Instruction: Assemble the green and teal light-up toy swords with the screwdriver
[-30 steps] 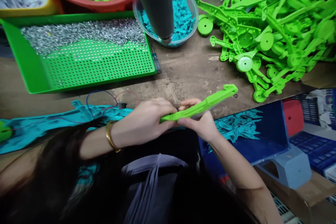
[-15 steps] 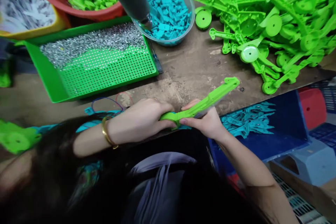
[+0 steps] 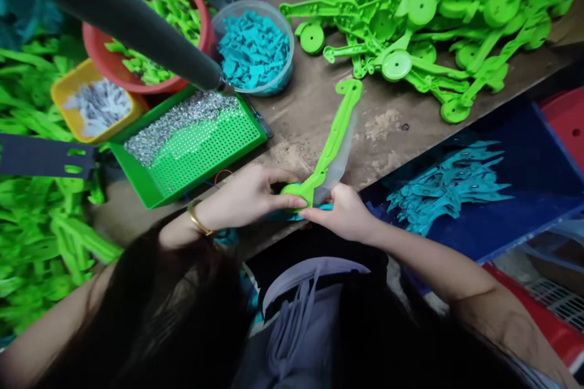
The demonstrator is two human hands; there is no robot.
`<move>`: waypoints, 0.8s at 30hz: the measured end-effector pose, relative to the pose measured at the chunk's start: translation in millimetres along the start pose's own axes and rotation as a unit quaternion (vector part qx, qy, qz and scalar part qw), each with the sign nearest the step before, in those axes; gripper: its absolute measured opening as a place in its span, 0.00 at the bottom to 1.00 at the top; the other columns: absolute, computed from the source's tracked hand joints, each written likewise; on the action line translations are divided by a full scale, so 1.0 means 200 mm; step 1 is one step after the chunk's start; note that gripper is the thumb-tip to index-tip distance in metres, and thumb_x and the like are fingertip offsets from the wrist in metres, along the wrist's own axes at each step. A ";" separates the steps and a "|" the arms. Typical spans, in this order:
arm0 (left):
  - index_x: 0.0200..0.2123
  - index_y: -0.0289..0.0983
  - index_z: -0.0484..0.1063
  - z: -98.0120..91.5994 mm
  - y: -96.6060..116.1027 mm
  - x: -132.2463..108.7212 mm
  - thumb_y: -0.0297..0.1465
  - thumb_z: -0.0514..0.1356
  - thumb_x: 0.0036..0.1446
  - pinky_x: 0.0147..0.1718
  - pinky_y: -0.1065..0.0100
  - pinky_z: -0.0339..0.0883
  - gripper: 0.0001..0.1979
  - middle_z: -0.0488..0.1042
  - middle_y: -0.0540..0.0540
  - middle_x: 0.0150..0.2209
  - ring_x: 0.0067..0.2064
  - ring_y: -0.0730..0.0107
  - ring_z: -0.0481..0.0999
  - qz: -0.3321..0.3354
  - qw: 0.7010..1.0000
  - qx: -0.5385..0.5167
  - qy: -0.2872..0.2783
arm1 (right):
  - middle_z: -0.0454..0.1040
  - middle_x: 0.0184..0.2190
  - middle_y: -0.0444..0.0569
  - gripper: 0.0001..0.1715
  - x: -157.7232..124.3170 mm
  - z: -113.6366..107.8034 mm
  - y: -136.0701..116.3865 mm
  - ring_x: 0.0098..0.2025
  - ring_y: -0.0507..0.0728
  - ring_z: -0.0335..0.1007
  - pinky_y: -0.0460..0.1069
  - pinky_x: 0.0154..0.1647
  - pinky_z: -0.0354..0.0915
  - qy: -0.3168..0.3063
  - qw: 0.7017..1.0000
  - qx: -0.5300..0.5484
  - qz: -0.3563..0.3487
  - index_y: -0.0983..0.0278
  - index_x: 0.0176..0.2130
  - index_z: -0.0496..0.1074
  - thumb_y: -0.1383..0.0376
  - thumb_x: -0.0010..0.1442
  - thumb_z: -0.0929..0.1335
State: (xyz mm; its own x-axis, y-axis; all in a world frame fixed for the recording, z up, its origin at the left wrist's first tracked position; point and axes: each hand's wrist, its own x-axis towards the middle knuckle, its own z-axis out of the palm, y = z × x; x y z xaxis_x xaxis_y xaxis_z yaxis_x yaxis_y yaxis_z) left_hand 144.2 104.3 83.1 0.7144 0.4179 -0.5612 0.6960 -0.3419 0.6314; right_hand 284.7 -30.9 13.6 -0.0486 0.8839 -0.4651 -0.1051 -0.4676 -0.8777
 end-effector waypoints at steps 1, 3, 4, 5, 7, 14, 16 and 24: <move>0.34 0.35 0.79 0.00 0.00 0.00 0.42 0.64 0.52 0.25 0.71 0.50 0.16 0.72 0.53 0.22 0.24 0.76 0.64 -0.001 1.000 -0.006 -0.007 | 0.80 0.42 0.51 0.22 0.00 0.00 0.01 0.44 0.61 0.77 0.58 0.50 0.71 0.013 1.000 0.001 0.006 0.65 0.41 0.76 0.60 0.46 0.76; 0.33 0.34 0.79 0.00 0.00 0.01 0.45 0.63 0.52 0.25 0.72 0.51 0.18 0.72 0.52 0.23 0.25 0.75 0.65 -0.001 0.999 -0.022 -0.033 | 0.80 0.41 0.51 0.25 0.00 -0.01 0.00 0.43 0.61 0.78 0.58 0.49 0.72 0.001 0.999 0.031 0.022 0.65 0.41 0.75 0.59 0.44 0.77; 0.33 0.34 0.79 0.00 -0.01 0.01 0.46 0.62 0.52 0.26 0.72 0.52 0.19 0.73 0.52 0.24 0.26 0.74 0.67 -0.002 0.998 -0.031 -0.048 | 0.80 0.40 0.51 0.26 0.02 -0.03 -0.01 0.43 0.61 0.78 0.57 0.48 0.73 -0.010 0.998 0.049 0.024 0.65 0.41 0.75 0.57 0.43 0.78; 0.34 0.34 0.79 0.00 -0.01 0.01 0.47 0.62 0.52 0.26 0.72 0.54 0.20 0.74 0.51 0.25 0.27 0.73 0.67 -0.004 0.997 -0.040 -0.063 | 0.80 0.40 0.51 0.28 0.04 -0.06 -0.04 0.42 0.60 0.78 0.57 0.47 0.73 -0.005 0.998 0.068 0.017 0.65 0.40 0.74 0.56 0.42 0.78; 0.35 0.35 0.78 0.01 -0.01 0.01 0.47 0.62 0.51 0.27 0.72 0.56 0.20 0.75 0.51 0.27 0.28 0.72 0.69 -0.007 0.995 -0.055 -0.083 | 0.80 0.39 0.51 0.30 0.09 -0.16 -0.13 0.40 0.58 0.78 0.54 0.43 0.74 0.056 0.992 0.108 -0.022 0.64 0.40 0.72 0.50 0.43 0.77; 0.35 0.36 0.77 0.08 -0.02 0.04 0.47 0.61 0.54 0.32 0.70 0.61 0.19 0.77 0.50 0.30 0.33 0.67 0.74 0.010 0.996 -0.016 -0.085 | 0.76 0.24 0.48 0.32 0.25 -0.37 -0.38 0.25 0.54 0.73 0.48 0.29 0.70 0.161 0.971 0.132 -0.116 0.66 0.32 0.71 0.42 0.43 0.74; 0.36 0.36 0.77 0.12 -0.01 0.06 0.45 0.61 0.56 0.35 0.68 0.63 0.17 0.78 0.48 0.32 0.35 0.65 0.75 0.028 0.996 0.033 -0.083 | 0.75 0.22 0.47 0.32 0.28 -0.36 -0.34 0.24 0.54 0.72 0.49 0.27 0.69 0.196 0.972 0.068 -0.111 0.65 0.32 0.71 0.39 0.49 0.69; 0.41 0.37 0.74 0.12 0.20 -0.38 0.30 0.56 0.62 0.41 0.61 0.70 0.07 0.75 0.42 0.39 0.42 0.62 0.75 0.202 0.928 0.045 0.311 | 0.75 0.25 0.57 0.25 0.30 -0.43 -0.30 0.32 0.62 0.72 0.53 0.34 0.60 0.284 0.855 -0.429 -0.057 0.65 0.25 0.71 0.48 0.60 0.63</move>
State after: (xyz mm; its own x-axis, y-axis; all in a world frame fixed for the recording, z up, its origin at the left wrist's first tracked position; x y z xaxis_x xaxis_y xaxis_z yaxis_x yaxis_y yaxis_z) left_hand 120.7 37.9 138.0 0.7583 0.6354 0.1456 0.4043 -0.6337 0.6596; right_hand 374.2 50.2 28.0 0.4300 0.8923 -0.1378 0.7031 -0.4267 -0.5689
